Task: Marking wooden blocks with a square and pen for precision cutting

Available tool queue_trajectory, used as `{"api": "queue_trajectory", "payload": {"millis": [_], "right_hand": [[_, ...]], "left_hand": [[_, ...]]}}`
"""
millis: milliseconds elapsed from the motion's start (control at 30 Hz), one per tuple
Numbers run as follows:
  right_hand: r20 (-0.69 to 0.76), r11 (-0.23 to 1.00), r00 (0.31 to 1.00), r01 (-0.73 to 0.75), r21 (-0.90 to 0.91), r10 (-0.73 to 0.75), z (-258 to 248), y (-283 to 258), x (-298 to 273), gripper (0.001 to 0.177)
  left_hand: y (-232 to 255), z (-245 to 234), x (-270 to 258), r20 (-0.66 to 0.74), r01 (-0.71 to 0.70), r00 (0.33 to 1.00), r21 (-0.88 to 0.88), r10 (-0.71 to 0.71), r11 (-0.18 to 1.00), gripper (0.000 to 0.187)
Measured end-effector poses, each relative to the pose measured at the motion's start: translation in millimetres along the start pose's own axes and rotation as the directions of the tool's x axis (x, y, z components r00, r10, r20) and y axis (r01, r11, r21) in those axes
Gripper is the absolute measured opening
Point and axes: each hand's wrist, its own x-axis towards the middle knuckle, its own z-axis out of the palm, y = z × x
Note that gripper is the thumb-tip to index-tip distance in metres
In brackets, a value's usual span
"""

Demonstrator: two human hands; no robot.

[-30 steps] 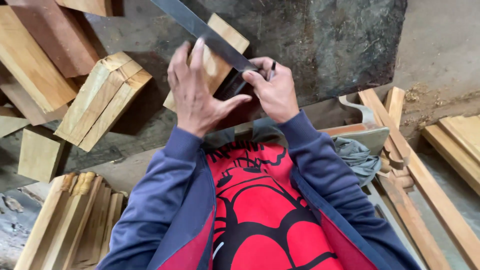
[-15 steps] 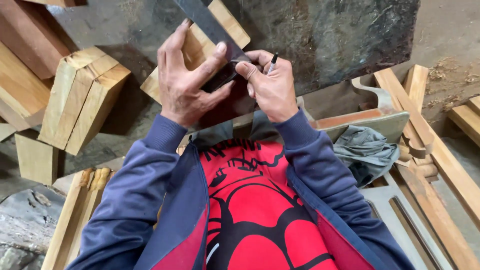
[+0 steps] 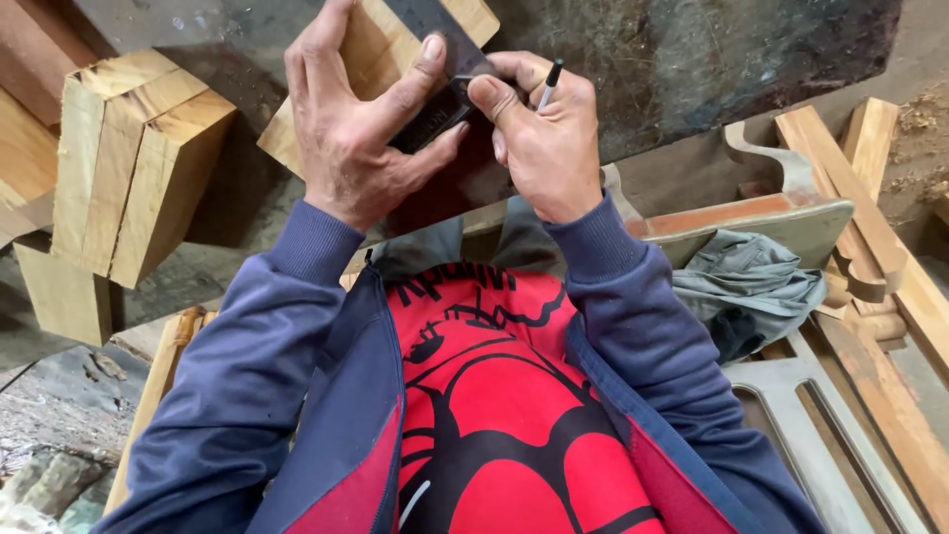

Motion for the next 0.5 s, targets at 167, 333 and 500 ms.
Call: {"api": "queue_trajectory", "payload": {"millis": [167,333,500], "right_hand": [[0.014,1.0,1.0,0.007,0.014,-0.007,1.3,-2.1,0.3,0.018],[0.017,1.0,1.0,0.009,0.01,-0.009,0.7,-1.1,-0.6,0.02],[0.022,1.0,1.0,0.006,0.02,-0.007,0.0,1.0,0.4,0.022]], "left_hand": [[-2.5,1.6,-0.5,-0.003,-0.012,1.0,0.023,0.013,1.0,0.047],[-1.9,2.0,-1.3,-0.017,-0.011,1.0,0.026,0.011,1.0,0.047],[-2.3,2.1,-1.0,-0.008,-0.01,1.0,0.016,0.011,1.0,0.049]]}}
